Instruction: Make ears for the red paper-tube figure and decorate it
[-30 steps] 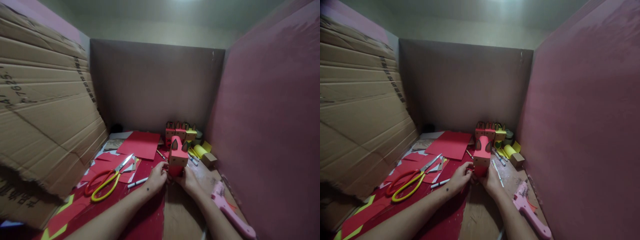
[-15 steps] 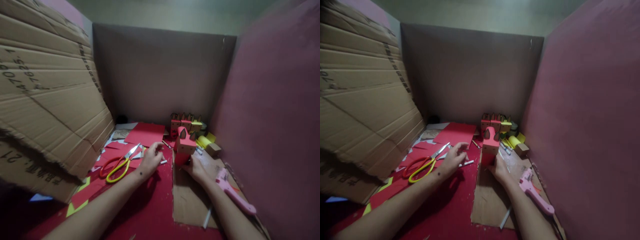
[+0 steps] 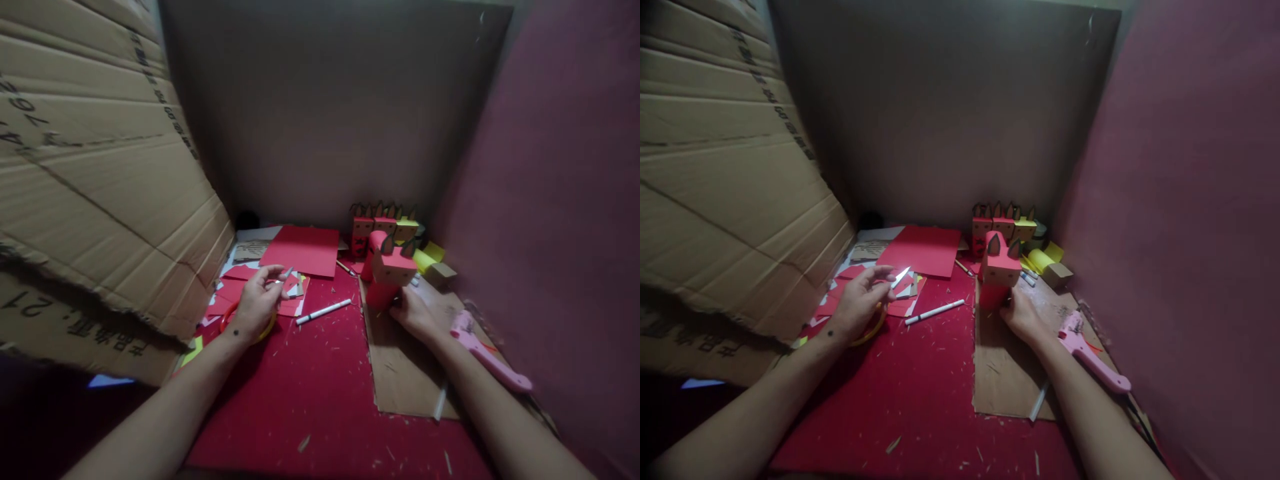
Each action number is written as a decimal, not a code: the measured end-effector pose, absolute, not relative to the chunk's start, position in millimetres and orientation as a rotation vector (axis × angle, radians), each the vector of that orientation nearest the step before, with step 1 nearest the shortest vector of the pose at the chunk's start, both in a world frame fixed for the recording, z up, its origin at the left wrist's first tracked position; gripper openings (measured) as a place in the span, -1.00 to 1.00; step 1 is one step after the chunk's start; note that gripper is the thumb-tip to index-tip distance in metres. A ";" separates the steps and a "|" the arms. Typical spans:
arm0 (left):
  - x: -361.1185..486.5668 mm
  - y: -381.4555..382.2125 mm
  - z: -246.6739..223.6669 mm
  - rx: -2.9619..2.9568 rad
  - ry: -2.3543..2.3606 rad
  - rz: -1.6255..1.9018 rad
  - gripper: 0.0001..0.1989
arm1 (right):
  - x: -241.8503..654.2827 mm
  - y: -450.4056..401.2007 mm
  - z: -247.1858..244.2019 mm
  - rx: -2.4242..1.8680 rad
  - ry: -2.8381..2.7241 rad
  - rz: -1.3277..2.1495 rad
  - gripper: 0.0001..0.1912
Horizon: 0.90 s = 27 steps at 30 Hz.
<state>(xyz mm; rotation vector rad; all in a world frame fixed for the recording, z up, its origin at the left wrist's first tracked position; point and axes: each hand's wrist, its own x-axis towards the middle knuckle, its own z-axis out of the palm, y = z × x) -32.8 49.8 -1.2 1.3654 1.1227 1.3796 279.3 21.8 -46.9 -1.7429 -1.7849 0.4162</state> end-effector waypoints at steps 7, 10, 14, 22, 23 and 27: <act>-55.9 49.2 15.9 1.411 1.110 1.451 -0.63 | 278.3 14.8 -43.5 -1.805 -1.776 0.362 -0.72; -57.6 48.7 16.1 1.546 1.143 1.350 -0.68 | 274.6 11.1 -39.5 -1.813 -1.750 0.301 -0.86; -43.3 47.0 10.3 1.890 1.145 0.983 -0.80 | 266.8 5.3 -30.8 -1.794 -1.711 0.204 -0.80; 0.0 44.4 10.1 2.559 1.300 0.258 -0.83 | 257.4 3.0 -29.4 -1.781 -1.644 0.138 -0.85; 2.3 45.3 9.6 2.598 1.335 0.196 -0.82 | 257.2 2.6 -30.1 -1.780 -1.633 0.139 -0.86; 2.9 47.5 1.3 2.702 1.385 0.029 -0.83 | 256.7 1.7 -30.3 -1.750 -1.589 0.170 -0.87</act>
